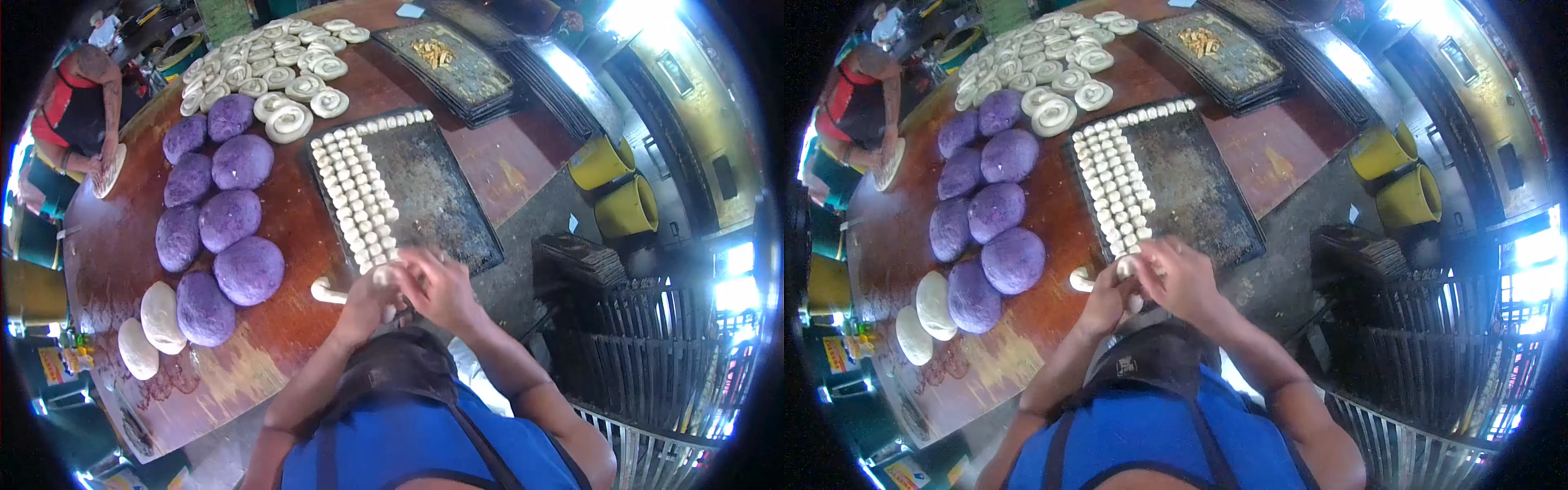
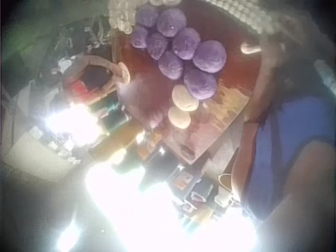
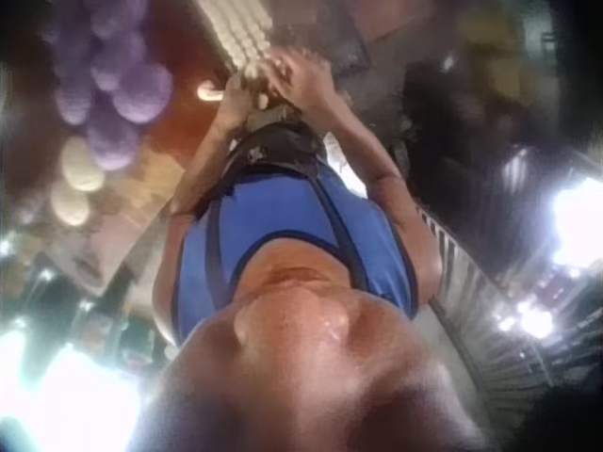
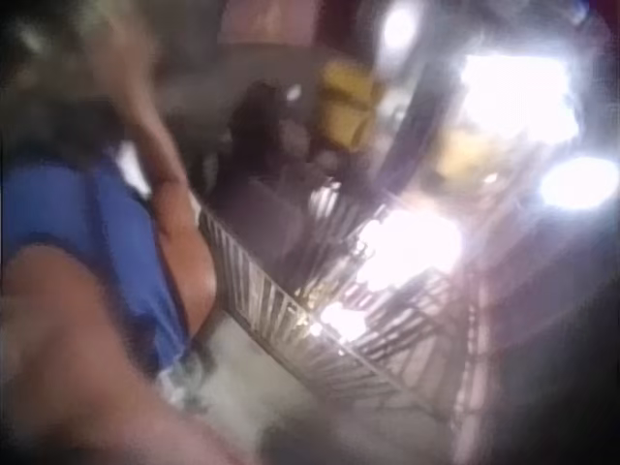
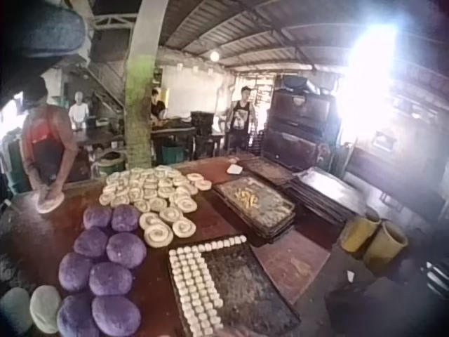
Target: The person pinches pieces of dough, rolls them into balls by hand, and places them onto a baking tray.
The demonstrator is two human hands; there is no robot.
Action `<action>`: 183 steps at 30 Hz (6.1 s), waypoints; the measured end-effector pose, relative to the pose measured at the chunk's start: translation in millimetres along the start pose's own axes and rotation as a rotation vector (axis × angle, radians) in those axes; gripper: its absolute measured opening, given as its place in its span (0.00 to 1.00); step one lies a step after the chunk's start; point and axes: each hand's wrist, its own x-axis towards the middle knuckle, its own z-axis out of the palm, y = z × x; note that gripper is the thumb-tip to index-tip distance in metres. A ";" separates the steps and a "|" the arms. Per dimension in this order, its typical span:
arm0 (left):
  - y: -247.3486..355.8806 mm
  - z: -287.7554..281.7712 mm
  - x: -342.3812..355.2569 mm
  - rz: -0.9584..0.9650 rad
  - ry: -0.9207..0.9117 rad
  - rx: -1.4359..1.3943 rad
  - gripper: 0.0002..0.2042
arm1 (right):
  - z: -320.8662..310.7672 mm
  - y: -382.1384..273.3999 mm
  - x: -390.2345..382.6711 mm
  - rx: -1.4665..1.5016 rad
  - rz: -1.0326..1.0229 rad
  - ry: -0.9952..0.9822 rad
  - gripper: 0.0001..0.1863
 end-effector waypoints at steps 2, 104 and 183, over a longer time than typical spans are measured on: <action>-3.8 26.3 4.6 0.471 0.003 0.579 0.12 | -17.2 -0.3 11.7 -0.146 -0.043 -0.051 0.07; -0.2 -20.0 -48.3 0.129 -0.257 0.622 0.23 | -11.7 -31.0 -36.3 0.158 -0.085 -0.264 0.18; 40.7 -0.5 -2.8 0.150 0.018 0.013 0.13 | 9.9 -5.3 21.9 0.043 -0.129 0.046 0.17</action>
